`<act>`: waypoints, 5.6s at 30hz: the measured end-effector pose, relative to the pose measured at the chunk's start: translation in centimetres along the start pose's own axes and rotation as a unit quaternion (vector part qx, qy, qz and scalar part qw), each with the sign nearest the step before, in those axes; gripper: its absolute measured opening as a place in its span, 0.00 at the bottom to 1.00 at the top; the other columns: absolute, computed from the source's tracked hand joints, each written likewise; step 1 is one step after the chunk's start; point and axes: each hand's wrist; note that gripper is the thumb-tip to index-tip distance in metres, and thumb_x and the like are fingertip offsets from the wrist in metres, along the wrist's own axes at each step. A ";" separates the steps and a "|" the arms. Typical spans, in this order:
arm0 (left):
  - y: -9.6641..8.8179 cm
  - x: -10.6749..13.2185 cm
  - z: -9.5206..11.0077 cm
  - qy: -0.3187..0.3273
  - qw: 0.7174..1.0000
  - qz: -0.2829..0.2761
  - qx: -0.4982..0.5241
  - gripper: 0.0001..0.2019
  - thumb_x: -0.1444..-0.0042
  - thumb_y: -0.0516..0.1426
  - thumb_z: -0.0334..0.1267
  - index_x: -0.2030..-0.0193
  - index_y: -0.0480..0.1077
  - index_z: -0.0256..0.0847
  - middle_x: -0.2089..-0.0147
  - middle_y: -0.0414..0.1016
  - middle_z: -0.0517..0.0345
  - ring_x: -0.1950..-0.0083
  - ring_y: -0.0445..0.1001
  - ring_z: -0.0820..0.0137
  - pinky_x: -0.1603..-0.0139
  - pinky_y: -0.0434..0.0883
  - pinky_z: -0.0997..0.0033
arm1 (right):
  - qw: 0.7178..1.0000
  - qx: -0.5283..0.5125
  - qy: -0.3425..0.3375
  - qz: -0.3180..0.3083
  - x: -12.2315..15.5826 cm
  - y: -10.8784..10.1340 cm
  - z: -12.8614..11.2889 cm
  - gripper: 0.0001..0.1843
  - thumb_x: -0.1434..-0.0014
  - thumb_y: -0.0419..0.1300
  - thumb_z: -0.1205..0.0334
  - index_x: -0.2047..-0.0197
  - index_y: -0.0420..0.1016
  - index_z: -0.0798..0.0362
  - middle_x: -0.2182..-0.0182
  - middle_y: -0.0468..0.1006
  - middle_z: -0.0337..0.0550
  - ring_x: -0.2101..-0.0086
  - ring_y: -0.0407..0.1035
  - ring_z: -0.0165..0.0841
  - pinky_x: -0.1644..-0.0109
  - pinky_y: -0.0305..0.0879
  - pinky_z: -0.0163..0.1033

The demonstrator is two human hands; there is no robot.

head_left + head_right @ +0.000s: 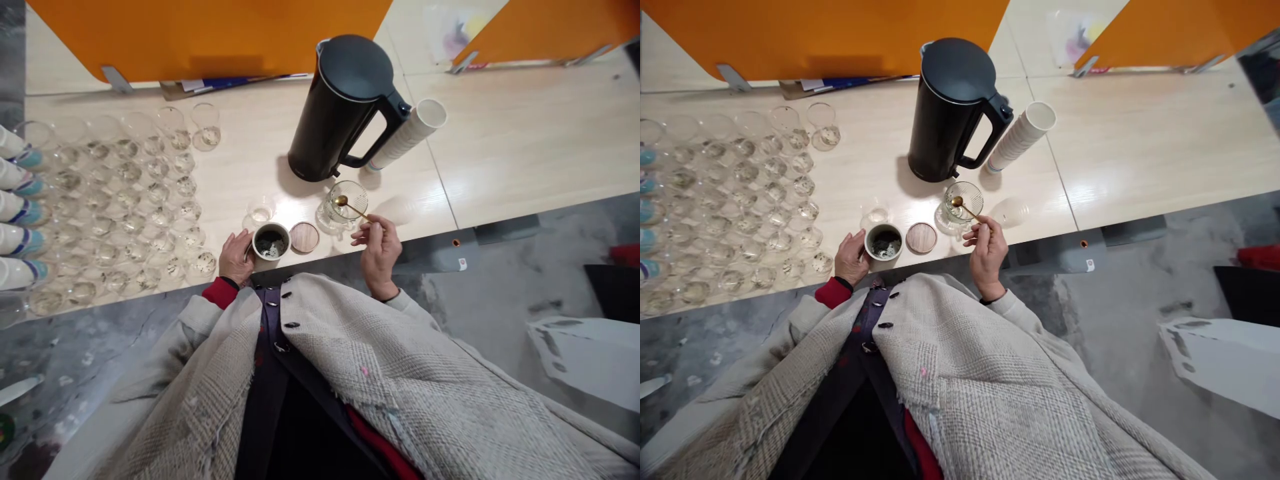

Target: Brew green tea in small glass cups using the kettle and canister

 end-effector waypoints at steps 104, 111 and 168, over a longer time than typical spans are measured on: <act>-0.1 -0.1 -0.1 -0.006 1.000 0.001 0.005 0.23 0.33 0.53 0.41 0.35 0.75 0.40 0.35 0.82 0.44 0.29 0.77 0.54 0.22 0.65 0.45 | 0.969 0.143 -0.194 -0.045 -3.5 -0.1 -4.7 0.15 0.23 0.53 0.50 0.52 0.79 0.46 0.71 0.73 0.34 0.75 0.70 0.28 0.65 0.70 0.39; -0.1 -0.2 0.1 -0.009 1.000 0.013 0.010 0.22 0.32 0.53 0.43 0.36 0.76 0.41 0.36 0.83 0.44 0.30 0.78 0.55 0.22 0.65 0.46 | 0.921 0.345 -0.172 -0.053 -5.6 -1.1 0.4 0.14 0.29 0.50 0.60 0.61 0.76 0.49 0.68 0.80 0.45 0.64 0.76 0.40 0.53 0.72 0.46; -0.3 -0.3 0.2 -0.028 0.999 0.001 0.015 0.22 0.32 0.53 0.45 0.36 0.76 0.43 0.36 0.83 0.45 0.29 0.77 0.55 0.21 0.64 0.44 | 0.993 -0.061 0.103 -0.014 -3.6 -0.6 3.2 0.26 0.38 0.66 0.36 0.52 0.75 0.49 0.62 0.84 0.43 0.62 0.85 0.35 0.59 0.84 0.42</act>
Point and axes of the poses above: each hand's wrist, its own x-axis away from the middle knuckle, its own y-axis out of the palm, z = x × y
